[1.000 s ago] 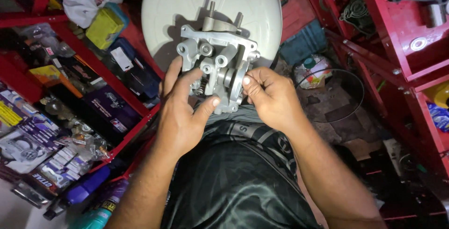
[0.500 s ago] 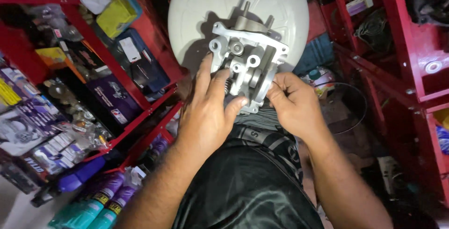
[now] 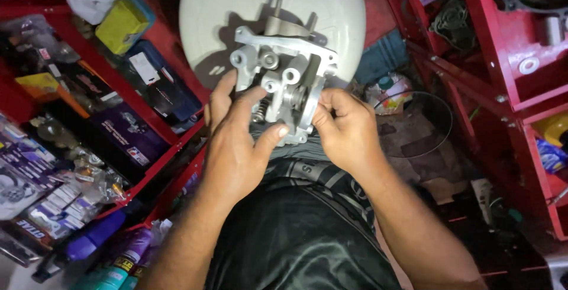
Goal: The person applies lubricant to a small cylindrical mechanical part using a spray can. They then pick up a larger metal assembly, possibly a brake caliper, and manipulate its internal components by hand, pressing and adjusting the parts while holding the assembly over a white bucket.
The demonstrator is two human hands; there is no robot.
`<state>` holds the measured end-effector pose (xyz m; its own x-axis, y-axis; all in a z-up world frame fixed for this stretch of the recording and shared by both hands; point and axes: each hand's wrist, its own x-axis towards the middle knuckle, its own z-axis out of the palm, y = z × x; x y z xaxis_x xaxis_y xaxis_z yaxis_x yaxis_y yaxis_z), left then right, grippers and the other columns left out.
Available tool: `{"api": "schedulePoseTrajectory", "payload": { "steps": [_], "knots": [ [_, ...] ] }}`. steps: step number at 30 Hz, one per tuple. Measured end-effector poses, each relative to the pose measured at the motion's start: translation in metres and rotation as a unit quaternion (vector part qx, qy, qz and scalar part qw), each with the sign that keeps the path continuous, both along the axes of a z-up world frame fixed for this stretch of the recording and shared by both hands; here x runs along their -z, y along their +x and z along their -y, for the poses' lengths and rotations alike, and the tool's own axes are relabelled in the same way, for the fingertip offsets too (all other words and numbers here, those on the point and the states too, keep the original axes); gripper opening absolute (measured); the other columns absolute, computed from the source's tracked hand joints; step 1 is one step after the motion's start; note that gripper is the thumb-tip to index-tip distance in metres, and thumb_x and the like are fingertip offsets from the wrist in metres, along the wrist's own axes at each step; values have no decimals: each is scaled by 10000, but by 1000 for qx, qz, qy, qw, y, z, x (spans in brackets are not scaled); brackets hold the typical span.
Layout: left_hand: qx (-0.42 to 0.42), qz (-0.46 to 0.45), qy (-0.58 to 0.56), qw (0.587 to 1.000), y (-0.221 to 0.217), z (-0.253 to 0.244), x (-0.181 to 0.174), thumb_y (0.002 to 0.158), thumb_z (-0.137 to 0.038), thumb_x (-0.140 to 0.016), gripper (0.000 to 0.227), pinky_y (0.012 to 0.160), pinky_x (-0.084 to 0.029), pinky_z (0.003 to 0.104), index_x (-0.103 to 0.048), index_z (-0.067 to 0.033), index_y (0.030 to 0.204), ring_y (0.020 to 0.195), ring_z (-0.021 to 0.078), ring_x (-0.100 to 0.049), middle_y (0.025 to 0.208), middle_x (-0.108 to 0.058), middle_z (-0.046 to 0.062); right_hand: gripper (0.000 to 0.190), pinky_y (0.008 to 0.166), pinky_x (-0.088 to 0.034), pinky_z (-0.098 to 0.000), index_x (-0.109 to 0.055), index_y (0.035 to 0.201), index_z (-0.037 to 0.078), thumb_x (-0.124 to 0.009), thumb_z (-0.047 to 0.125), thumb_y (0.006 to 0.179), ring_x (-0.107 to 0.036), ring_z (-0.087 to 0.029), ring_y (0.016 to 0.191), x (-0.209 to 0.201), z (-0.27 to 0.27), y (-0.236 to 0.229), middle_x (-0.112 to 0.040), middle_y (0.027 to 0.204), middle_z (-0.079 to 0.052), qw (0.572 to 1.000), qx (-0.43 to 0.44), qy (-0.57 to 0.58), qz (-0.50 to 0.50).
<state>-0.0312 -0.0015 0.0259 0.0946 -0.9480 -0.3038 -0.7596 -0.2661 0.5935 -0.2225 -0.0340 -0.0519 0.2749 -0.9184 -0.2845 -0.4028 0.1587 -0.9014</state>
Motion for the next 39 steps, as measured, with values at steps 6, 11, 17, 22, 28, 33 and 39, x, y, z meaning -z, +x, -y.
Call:
{"api": "schedulePoseTrajectory", "payload": {
  "steps": [6, 11, 17, 22, 28, 33, 39],
  "knots": [
    [-39, -33, -56, 997, -1, 0, -3, 879, -348, -759, 555, 1189, -385, 461, -549, -18, 1272, 1423, 392, -479, 1488, -475, 244, 225, 728, -493, -328, -733, 969, 17, -663, 227, 1012, -638, -180, 764, -16, 10, -1, -658, 817, -55, 997, -14, -78, 25],
    [-7, 10, -46, 999, -3, -4, -3, 930, -387, -721, 541, 1209, -369, 463, -578, -28, 1309, 1463, 443, -447, 1568, -388, 296, 230, 756, -538, -332, -781, 1063, 40, -677, 233, 994, -697, -182, 797, -4, 9, -2, -746, 881, -58, 998, -27, -40, 45],
    [-117, 22, 45, 992, 0, -3, 1, 763, -477, -843, 793, 936, -500, 484, -448, -104, 1341, 1145, 436, -650, 1301, -646, 199, 228, 663, -477, -349, -773, 1080, 49, -650, 232, 1022, -617, -200, 677, 3, 12, 2, -665, 782, -51, 995, -48, -89, 26],
    [-138, 27, 74, 987, 3, -1, 0, 682, -498, -880, 840, 898, -514, 476, -461, -106, 1297, 1125, 387, -673, 1250, -676, 150, 263, 647, -476, -333, -777, 1021, 51, -677, 293, 1001, -620, -167, 669, 6, 11, 4, -674, 776, -50, 994, -31, -95, 41],
    [-151, 33, 89, 984, 4, 7, -4, 666, -502, -889, 855, 879, -535, 462, -456, -119, 1295, 1113, 362, -694, 1247, -689, 116, 160, 700, -534, -284, -801, 986, 84, -753, 228, 935, -711, -95, 788, 6, 19, 2, -793, 888, -21, 998, -33, 21, 42],
    [-183, 35, 153, 971, 3, 17, -13, 614, -483, -900, 865, 854, -539, 439, -463, -152, 1282, 1068, 317, -715, 1228, -711, 82, 66, 689, -526, -271, -787, 877, 80, -785, 143, 896, -687, -81, 755, 9, 19, 2, -772, 823, 4, 997, -30, 45, 63],
    [-156, 24, 95, 983, 8, 12, -7, 611, -438, -925, 848, 866, -547, 396, -477, -126, 1260, 1038, 269, -723, 1194, -711, 92, 142, 615, -468, -298, -746, 802, 91, -735, 163, 924, -590, -85, 642, 1, 26, 3, -692, 705, 25, 996, -51, 49, 53]
  ]
}}
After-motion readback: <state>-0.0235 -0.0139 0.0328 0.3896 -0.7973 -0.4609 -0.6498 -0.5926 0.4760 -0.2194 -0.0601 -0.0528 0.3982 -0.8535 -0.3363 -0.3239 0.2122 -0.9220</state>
